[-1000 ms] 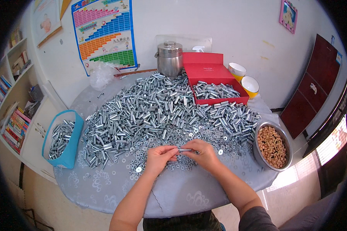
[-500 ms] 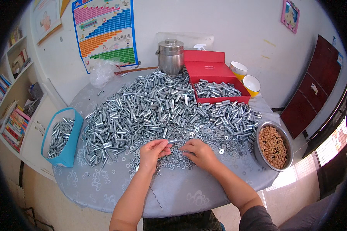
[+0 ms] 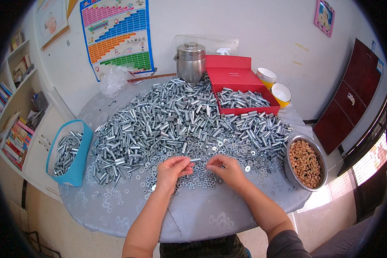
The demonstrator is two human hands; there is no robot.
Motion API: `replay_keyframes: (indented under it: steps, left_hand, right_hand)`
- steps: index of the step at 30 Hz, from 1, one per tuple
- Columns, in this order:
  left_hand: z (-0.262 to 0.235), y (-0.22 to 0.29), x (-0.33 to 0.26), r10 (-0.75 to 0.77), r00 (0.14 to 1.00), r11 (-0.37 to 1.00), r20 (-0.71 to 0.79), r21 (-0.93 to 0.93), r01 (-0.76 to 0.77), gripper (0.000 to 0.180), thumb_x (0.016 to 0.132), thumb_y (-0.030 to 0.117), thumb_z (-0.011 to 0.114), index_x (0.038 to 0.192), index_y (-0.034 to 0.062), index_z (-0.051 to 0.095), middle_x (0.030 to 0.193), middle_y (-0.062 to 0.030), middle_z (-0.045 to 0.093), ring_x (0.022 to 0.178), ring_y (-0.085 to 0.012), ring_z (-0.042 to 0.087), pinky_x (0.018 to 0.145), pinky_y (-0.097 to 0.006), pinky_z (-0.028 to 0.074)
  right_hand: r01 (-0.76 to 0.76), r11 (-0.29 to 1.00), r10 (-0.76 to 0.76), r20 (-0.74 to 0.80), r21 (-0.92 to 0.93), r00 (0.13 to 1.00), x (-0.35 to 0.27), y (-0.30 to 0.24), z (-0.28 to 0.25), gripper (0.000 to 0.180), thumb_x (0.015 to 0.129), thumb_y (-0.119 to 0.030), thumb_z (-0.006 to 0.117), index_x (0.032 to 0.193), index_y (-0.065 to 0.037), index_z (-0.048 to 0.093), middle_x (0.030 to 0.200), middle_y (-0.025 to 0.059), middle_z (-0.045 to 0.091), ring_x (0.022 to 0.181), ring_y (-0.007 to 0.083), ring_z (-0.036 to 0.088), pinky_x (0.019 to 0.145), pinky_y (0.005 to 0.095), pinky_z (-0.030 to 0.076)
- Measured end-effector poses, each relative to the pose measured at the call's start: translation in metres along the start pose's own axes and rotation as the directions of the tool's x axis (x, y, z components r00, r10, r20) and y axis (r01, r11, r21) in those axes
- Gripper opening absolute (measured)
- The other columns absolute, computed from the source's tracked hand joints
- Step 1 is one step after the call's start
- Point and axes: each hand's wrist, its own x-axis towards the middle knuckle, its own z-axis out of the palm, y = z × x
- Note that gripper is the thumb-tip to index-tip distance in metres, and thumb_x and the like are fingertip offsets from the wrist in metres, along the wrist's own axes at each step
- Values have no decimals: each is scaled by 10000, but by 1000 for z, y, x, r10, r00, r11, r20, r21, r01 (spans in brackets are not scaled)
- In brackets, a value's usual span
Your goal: The person repeatedly picks up cylindrical metal fasteners and small washers from a large pile on a table. They thread the washers onto the fasteners by hand and place the assembled units into a red box. The process is continuous and repetitive throughout the clip.
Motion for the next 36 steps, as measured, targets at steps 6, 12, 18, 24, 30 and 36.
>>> replay_keyframes:
  steps: [6,12,18,24,30,36]
  left_hand:
    - [1,-3,-1,-68,996,998,65,4,68,190,806,91,588,934,-49,589,825,-146,627,666,-167,613,606,-262,537]
    - [0,-3,-2,-126,984,991,129,-32,131,223,815,103,577,971,-56,564,846,-161,622,683,-174,618,619,-261,535]
    - [-2,-2,-2,-158,977,984,146,-54,167,231,814,111,581,969,-58,553,848,-174,619,688,-182,624,618,-260,536]
    - [-3,-5,0,-210,966,968,152,-106,227,219,811,110,585,952,-56,555,847,-173,619,677,-182,625,611,-257,539]
    - [-3,-7,-1,-249,953,939,173,-196,281,221,808,106,589,951,-58,552,849,-167,618,691,-173,621,627,-252,541]
    - [-3,-7,-1,-304,919,905,250,-225,361,221,811,118,588,941,-57,550,840,-156,616,695,-170,620,631,-245,541]
  right_hand:
    - [-67,929,65,19,364,998,2,4,-3,98,772,-87,639,840,-28,598,790,-2,606,707,63,530,647,201,427]
    - [-52,854,51,17,518,999,2,4,-4,114,769,-75,641,865,-26,604,802,2,607,721,58,529,655,188,419]
    - [-72,857,86,-4,511,996,2,4,-6,109,770,-79,641,859,-20,621,814,11,611,743,64,536,650,186,418]
    - [113,987,-95,-152,114,984,-1,-6,-5,122,759,-87,643,867,-31,650,782,31,625,706,98,553,628,221,426]
    - [352,932,-363,-206,-90,909,0,-9,0,141,758,-85,627,889,-39,654,750,84,625,679,164,574,617,262,439]
    - [307,952,-298,-171,25,939,-3,-9,-2,171,797,-108,590,948,-51,647,745,55,617,656,142,545,596,240,423]
